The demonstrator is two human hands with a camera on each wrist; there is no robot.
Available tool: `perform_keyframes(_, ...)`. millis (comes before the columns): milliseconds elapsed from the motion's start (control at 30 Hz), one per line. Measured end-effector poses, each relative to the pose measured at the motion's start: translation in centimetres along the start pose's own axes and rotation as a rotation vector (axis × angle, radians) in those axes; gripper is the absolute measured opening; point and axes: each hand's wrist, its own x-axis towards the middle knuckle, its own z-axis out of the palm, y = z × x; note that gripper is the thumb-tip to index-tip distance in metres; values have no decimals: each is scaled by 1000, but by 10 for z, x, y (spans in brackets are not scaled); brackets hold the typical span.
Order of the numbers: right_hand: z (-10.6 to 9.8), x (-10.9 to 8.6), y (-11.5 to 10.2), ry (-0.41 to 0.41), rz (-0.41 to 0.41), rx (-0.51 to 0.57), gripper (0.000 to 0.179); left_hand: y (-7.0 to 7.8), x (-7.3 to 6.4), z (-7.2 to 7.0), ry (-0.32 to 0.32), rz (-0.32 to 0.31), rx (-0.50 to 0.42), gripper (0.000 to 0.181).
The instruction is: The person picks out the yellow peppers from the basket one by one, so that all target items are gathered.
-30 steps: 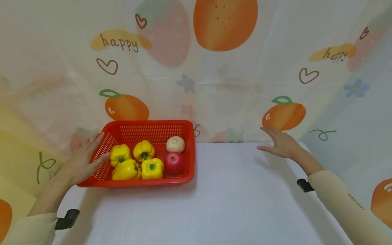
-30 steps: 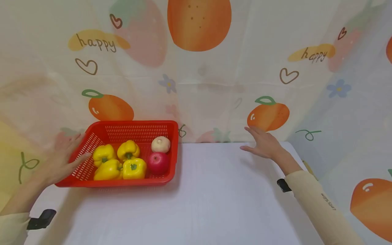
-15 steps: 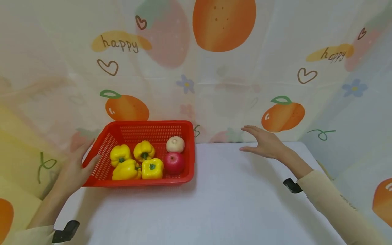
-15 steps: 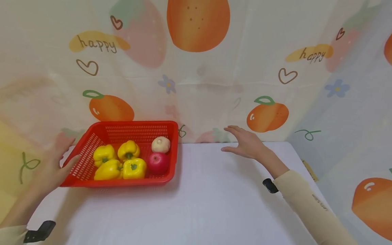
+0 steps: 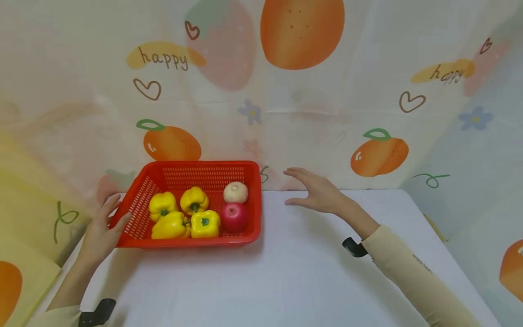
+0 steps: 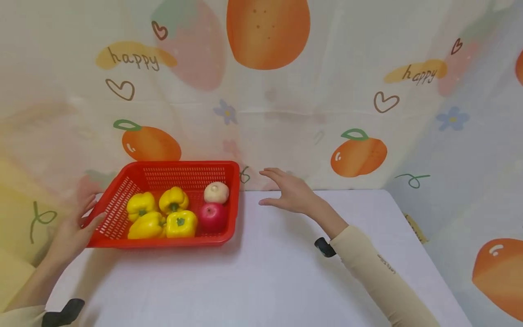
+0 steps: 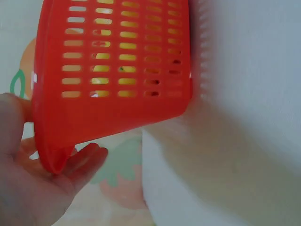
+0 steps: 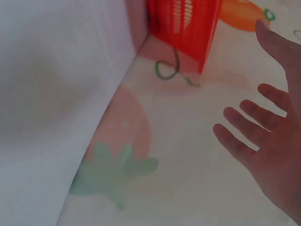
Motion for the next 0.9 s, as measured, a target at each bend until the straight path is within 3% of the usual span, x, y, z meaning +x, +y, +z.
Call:
perform_keyframes(333, 22, 32, -33, 54, -74, 180, 81, -6, 0, 13, 102, -174, -129, 57)
perform_keyframes(633, 53, 60, -75, -60, -75, 239, 79, -9, -2, 16, 154, -252, -128, 48)
perform_keyframes(900, 87, 76, -108, -151, -145, 196, 78, -12, -3, 17, 128, -267, -183, 48)
